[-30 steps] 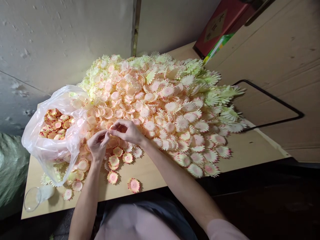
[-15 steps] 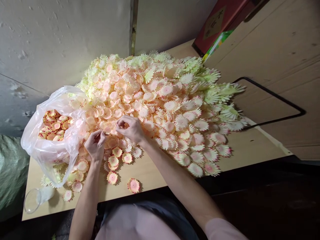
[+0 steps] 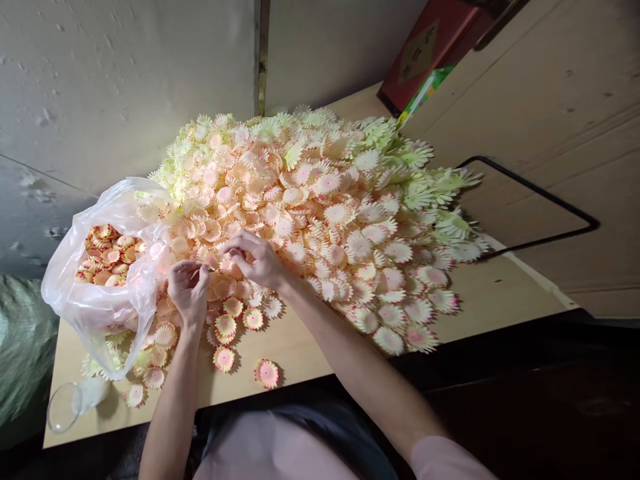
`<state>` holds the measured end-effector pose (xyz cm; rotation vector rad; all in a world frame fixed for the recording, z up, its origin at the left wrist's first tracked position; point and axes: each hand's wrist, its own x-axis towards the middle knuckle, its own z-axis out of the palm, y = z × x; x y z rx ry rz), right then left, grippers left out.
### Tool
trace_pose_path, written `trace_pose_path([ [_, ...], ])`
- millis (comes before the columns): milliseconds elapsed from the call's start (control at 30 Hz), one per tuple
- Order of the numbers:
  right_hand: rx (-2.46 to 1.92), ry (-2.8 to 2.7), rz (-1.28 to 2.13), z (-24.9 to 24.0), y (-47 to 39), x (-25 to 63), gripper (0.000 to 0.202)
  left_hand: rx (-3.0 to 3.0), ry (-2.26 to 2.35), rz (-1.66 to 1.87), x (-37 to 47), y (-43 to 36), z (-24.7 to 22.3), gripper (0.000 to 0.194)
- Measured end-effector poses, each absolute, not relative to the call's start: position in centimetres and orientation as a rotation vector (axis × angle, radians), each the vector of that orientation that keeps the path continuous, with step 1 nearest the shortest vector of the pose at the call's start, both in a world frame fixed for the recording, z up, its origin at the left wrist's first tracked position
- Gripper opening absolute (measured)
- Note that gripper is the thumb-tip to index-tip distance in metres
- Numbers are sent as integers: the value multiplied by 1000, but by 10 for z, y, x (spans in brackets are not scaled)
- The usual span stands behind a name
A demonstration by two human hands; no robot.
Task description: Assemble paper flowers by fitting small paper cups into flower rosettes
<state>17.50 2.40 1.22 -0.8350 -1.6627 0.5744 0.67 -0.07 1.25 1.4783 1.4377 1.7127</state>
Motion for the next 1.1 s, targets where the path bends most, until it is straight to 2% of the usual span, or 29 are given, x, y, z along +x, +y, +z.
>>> trace_pose_path([
  [100,-818,-1728,556,14,23,175,25,1657,1370,1675,4,-1,15,12],
  [233,-837,-1708,573,17,18,172,8,1944,1310,1525,3,-5,22,13],
  [333,-828,-1678,530,17,16,167,4,1885,1292,1454,6,-7,23,10],
  [433,-801,-1640,641,15,15,164,2,1683,1315,1454,9,-7,19,23],
  [600,-732,-1472,964,10,17,162,18,1503,1313,1450,8,-3,17,42],
  [700,-706,-1475,1005,9,19,164,28,1556,1334,1412,4,-1,13,38],
  [900,-844,-1726,547,12,20,170,25,1658,1351,1482,-1,-1,7,22],
  [1033,-811,-1810,356,12,20,170,7,1723,1355,1500,0,-2,11,19],
  [1100,-857,-1792,269,11,20,168,13,1726,1357,1480,1,-2,11,20],
])
